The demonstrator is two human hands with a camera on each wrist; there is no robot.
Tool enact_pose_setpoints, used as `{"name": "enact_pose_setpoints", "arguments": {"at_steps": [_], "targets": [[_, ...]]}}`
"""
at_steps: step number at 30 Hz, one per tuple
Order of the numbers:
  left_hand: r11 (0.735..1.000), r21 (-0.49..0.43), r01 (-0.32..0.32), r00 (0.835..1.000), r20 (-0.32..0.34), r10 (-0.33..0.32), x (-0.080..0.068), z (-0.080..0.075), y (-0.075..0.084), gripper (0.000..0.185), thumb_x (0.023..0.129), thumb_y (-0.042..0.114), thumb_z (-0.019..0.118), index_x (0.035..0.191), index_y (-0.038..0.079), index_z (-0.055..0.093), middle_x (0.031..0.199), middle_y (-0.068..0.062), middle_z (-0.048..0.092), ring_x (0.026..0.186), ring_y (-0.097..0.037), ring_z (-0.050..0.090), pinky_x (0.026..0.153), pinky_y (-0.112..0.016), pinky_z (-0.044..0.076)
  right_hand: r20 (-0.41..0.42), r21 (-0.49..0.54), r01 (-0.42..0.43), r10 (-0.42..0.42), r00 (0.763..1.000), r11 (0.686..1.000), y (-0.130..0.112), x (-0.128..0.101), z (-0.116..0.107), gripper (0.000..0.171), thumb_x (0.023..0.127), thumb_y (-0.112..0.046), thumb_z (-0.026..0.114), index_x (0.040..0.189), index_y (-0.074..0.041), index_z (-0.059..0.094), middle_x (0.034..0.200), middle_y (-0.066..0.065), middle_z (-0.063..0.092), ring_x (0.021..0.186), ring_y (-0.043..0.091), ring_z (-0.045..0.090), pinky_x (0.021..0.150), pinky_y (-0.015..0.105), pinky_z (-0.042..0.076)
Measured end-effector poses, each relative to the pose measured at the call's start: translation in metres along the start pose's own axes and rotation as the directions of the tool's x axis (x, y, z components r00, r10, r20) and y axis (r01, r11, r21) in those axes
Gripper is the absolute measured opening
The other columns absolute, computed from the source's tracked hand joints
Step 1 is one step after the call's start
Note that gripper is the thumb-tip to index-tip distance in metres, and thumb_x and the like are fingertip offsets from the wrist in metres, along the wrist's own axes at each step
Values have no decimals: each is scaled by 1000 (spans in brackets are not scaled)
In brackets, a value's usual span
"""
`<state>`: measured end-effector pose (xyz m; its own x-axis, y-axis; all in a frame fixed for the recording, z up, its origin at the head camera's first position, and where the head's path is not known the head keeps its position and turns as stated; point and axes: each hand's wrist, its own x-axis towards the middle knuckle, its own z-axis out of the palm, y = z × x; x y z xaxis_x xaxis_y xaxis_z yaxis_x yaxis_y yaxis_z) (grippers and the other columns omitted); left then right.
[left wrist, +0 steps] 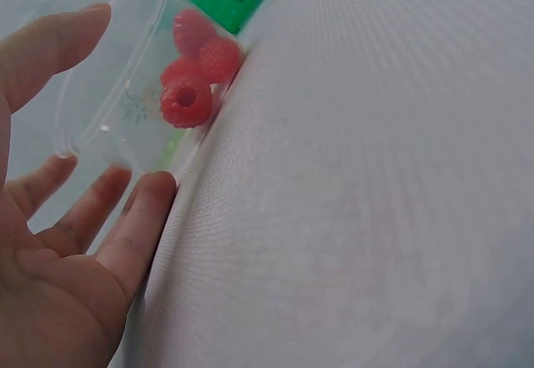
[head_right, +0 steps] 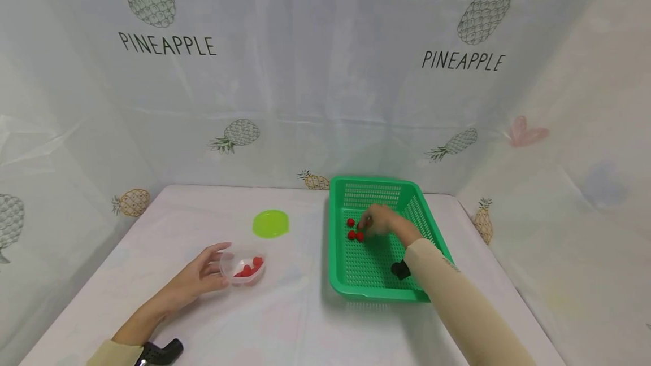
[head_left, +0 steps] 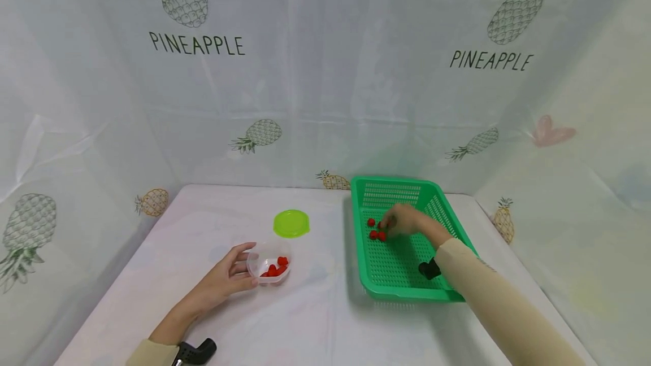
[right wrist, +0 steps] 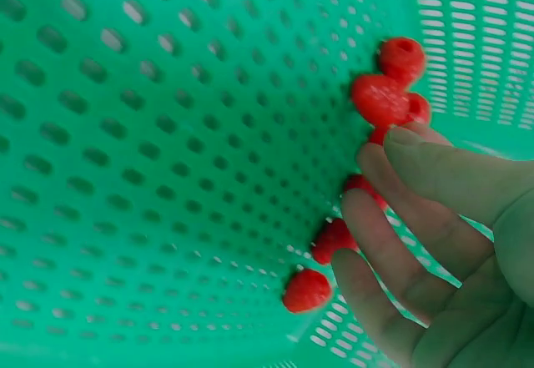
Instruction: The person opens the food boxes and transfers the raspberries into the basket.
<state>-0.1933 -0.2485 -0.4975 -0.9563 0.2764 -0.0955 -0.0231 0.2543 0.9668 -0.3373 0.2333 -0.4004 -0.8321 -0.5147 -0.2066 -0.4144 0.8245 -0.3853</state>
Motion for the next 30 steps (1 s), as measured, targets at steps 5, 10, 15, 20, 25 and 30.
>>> {"name": "enact_pose_setpoints", "arguments": {"at_steps": [5,10,15,20,25,30], "targets": [[1000,-2,3,1000,0,-3,0,0,0,91,92,22,85,165,18,29,154,-22,42,137,-36,55,101,-27,56,-16,4,52,-52,999,999,-7,-7,-15,23,97,-2,74,119,2,77,111,16,78,101,29,74,83,43,62],[1000,10,0,1000,-4,0,0,-1,1,91,92,22,85,165,18,30,154,-22,43,136,-37,55,99,-26,55,-68,-4,131,-131,989,991,-22,-13,-27,23,99,-4,71,121,2,76,109,15,79,99,29,75,82,43,62],[1000,20,-1,1000,-3,1,0,-1,0,91,92,23,85,165,18,29,154,-22,43,137,-37,55,99,-27,55,-116,21,164,-161,980,986,-46,-18,-35,22,100,-10,73,121,-5,78,113,12,79,103,26,75,87,44,61],[1000,16,-1,1000,-2,1,0,0,0,92,92,23,85,165,17,29,154,-22,43,137,-36,55,99,-27,56,-149,58,220,-209,967,974,-74,-19,-36,24,100,-11,74,123,-5,76,114,9,78,104,24,74,90,43,60],[1000,16,-7,1000,5,7,0,-1,1,91,92,24,85,165,17,30,153,-21,44,137,-37,55,100,-28,56,-159,68,252,-239,958,965,-107,-20,-33,30,100,-12,74,129,-7,75,116,6,78,111,29,72,95,44,58],[1000,10,-4,1000,5,4,0,-3,0,90,92,24,84,164,19,30,154,-22,43,138,-37,55,101,-28,56,-152,109,251,-233,960,962,-137,-15,-24,29,99,-15,75,128,-10,75,117,1,76,116,27,70,96,40,58]]}}
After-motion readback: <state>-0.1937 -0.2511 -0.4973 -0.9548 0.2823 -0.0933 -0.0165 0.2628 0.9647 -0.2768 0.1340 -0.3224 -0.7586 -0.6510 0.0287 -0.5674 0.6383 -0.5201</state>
